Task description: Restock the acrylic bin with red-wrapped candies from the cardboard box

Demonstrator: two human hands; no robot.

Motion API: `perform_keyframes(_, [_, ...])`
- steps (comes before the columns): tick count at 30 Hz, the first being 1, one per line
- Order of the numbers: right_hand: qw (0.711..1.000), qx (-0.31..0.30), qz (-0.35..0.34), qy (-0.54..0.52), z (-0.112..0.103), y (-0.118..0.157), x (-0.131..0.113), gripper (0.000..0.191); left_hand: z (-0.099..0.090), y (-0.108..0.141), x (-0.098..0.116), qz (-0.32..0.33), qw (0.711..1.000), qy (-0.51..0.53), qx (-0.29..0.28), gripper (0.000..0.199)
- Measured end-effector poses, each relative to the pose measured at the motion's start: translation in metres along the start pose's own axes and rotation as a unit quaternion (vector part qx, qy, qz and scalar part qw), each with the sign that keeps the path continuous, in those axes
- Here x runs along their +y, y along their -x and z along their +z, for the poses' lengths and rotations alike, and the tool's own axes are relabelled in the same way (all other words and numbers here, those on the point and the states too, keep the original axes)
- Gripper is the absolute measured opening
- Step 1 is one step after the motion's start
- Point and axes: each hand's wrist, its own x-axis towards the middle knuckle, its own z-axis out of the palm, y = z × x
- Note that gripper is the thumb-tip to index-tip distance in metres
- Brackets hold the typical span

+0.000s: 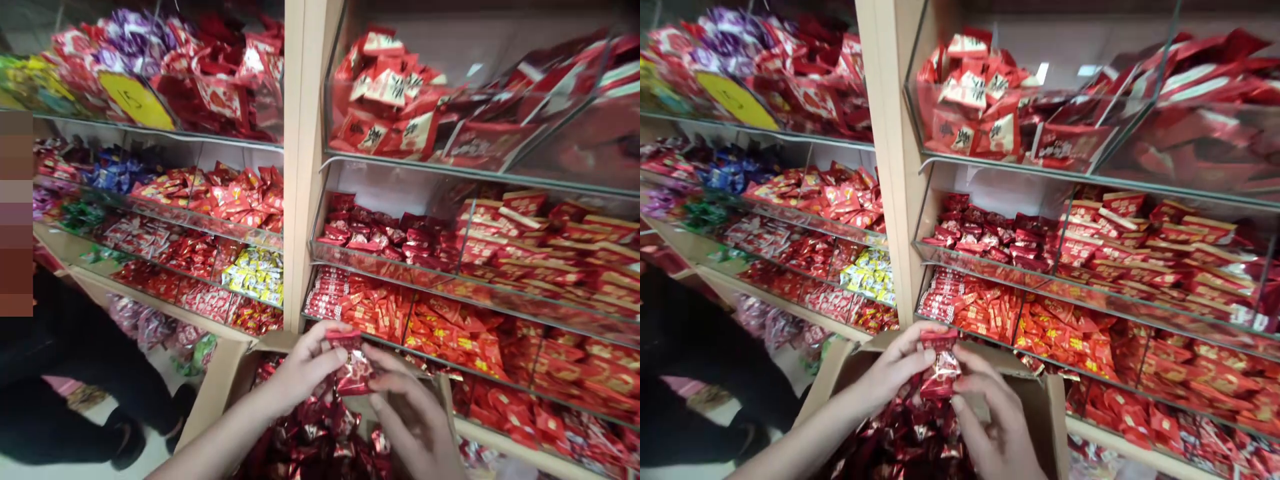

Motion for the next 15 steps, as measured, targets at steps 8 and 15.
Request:
perform_keyframes(8, [0.981, -0.025, 0.152, -0.115, 0.016, -0.015, 0.0, 0.023, 0.006, 0.012, -0.006, 0.086, 0.99, -0.109, -0.022, 0.053])
perform_keyframes(15, [0.997, 0.036, 0.032, -0.062, 0.028, -0.002, 0.041, 0.025, -0.005, 0.013, -0.029, 0.07, 0.996, -0.046, -0.04, 0.056])
